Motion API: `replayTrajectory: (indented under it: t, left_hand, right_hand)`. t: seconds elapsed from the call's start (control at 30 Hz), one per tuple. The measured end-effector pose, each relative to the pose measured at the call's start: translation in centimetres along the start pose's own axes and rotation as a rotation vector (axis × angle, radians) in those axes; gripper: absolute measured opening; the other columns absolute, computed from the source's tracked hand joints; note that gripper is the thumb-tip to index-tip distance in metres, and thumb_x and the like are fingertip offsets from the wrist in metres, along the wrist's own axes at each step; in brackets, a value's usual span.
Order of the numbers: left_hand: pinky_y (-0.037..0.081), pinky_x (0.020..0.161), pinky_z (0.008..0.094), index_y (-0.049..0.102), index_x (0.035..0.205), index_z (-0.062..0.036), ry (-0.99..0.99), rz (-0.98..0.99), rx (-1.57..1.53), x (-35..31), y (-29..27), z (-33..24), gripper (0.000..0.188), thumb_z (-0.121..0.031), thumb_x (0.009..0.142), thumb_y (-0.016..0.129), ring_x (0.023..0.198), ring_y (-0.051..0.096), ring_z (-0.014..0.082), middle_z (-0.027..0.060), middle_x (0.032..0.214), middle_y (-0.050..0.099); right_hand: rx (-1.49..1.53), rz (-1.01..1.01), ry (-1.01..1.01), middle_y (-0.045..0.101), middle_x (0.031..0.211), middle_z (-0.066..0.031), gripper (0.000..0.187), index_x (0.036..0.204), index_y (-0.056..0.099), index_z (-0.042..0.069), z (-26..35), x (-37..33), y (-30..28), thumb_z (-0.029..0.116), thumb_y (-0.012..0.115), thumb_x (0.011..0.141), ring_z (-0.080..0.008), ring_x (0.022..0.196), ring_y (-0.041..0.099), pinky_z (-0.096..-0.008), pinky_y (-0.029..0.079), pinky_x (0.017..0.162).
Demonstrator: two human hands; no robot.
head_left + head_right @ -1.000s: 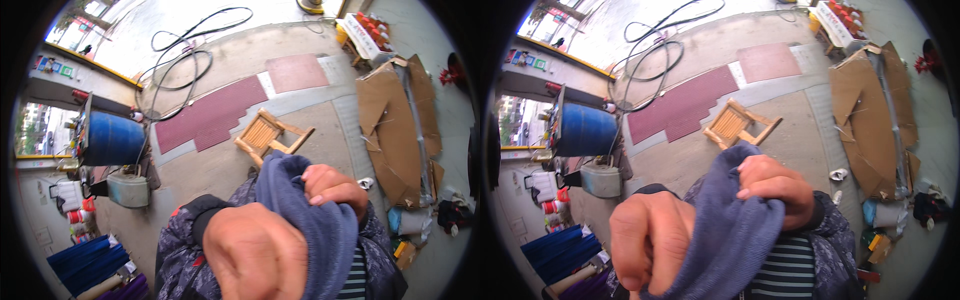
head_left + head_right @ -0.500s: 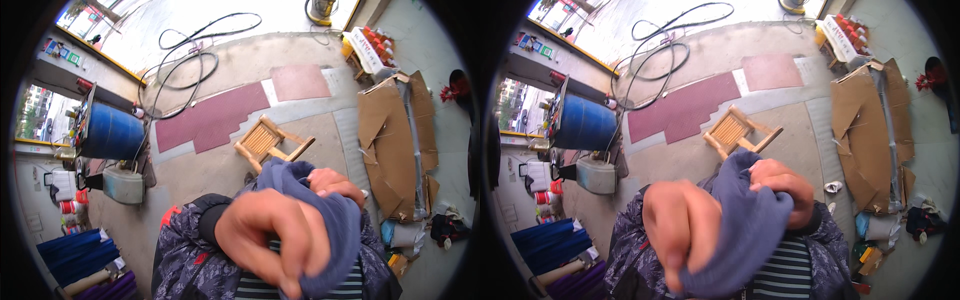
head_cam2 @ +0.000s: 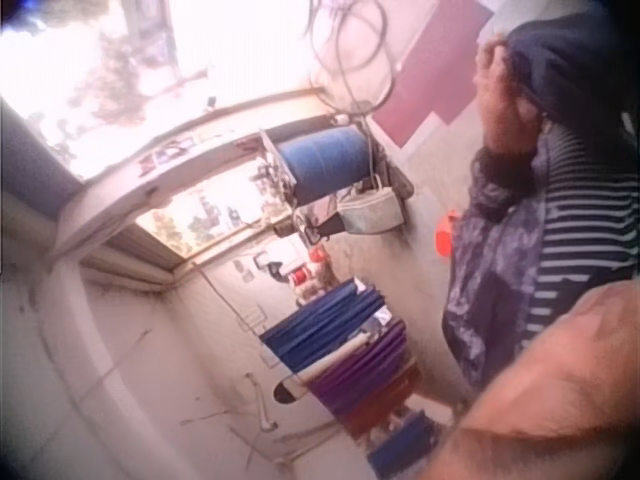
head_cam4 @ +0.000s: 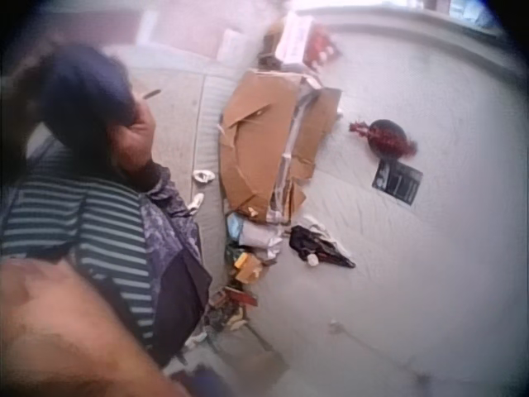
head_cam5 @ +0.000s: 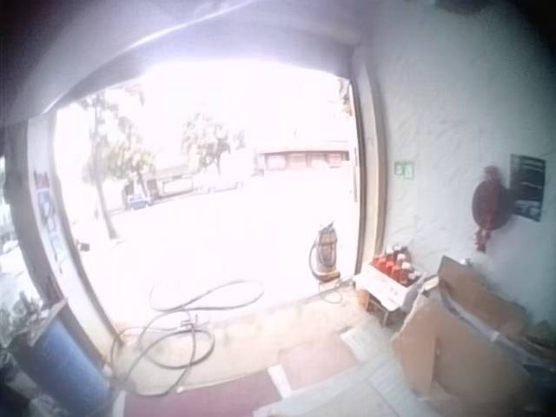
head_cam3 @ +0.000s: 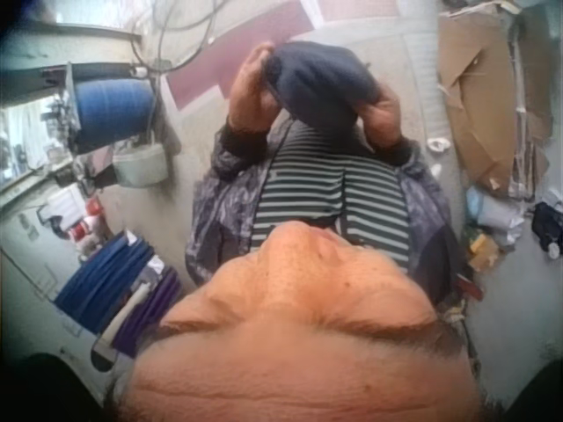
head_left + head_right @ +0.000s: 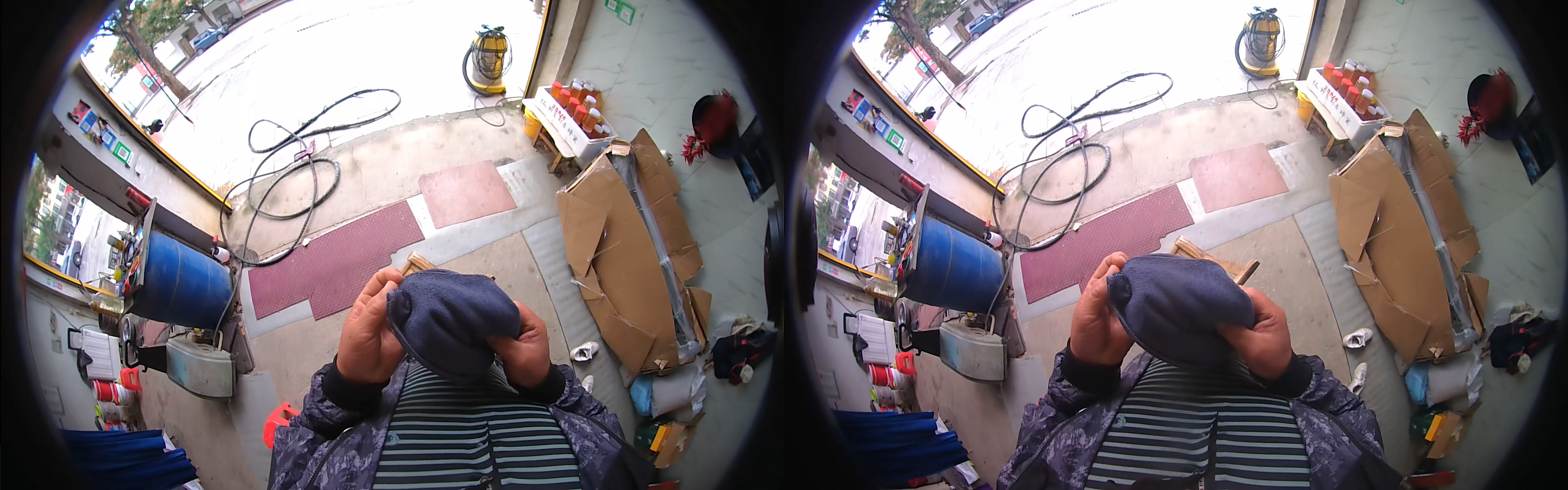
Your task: The person holds a dark blue garment and repeatedly folds it by hand. They unfold and refold the item multiple times, adjusting the edges and creases. The garment remains in the person's hands throughout the clip.
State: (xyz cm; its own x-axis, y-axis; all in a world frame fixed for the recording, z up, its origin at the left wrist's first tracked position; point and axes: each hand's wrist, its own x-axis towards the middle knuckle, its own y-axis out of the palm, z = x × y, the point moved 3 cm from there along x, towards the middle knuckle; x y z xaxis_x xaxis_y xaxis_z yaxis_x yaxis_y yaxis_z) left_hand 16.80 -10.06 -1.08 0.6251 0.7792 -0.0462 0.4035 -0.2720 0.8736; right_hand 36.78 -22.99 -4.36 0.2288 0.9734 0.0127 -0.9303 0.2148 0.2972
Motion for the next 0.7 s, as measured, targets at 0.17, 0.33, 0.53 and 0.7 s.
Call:
replayTrajectory:
  t: [0.17,0.33,0.53,0.7]
  left_hand:
    - [0.055,0.108,0.0397,0.05,0.139,-0.0001,-0.007,0.007,0.084,-0.6,0.4,0.7,0.042,-0.028,0.11,0.062,0.122,0.066,0.0235,0.0143,0.13,0.065]
    - [0.052,0.108,0.0396,0.051,0.141,0.0002,0.097,0.073,0.328,-1.1,1.1,1.8,0.051,-0.033,0.106,0.068,0.125,0.064,0.0229,0.0129,0.137,0.064]
    - [0.055,0.103,0.0399,0.06,0.131,-0.001,0.075,-0.109,0.346,-0.9,0.0,2.1,0.032,-0.026,0.11,0.061,0.115,0.069,0.0226,0.013,0.125,0.07]
    - [0.06,0.085,0.0349,0.065,0.111,-0.0032,0.159,-0.209,0.414,-0.6,0.1,1.5,0.031,-0.031,0.114,0.052,0.093,0.074,0.0211,0.0111,0.104,0.075]
  right_hand:
    - [0.088,-0.039,0.023,0.072,0.118,-0.0052,0.028,0.128,0.066,0.001,-0.4,-0.1,-0.2,0.004,0.071,0.1,-0.013,0.109,0.066,-0.0331,0.054,0.099]
    - [0.126,-0.089,0.074,0.072,0.116,-0.0046,0.027,0.126,0.066,0.001,-0.6,-0.4,0.0,0.004,0.071,0.1,-0.012,0.107,0.066,-0.0315,0.054,0.097]
    - [0.093,-0.089,0.097,0.072,0.112,-0.0037,0.024,0.123,0.066,0.003,-1.3,-0.7,-0.5,0.002,0.07,0.099,-0.0119,0.103,0.065,-0.0302,0.053,0.094]
    - [-0.066,0.001,0.049,0.069,0.107,-0.0019,0.024,0.118,0.067,0.005,-1.9,-0.7,-0.6,0.003,0.075,0.095,-0.0107,0.097,0.063,-0.0287,0.052,0.089]
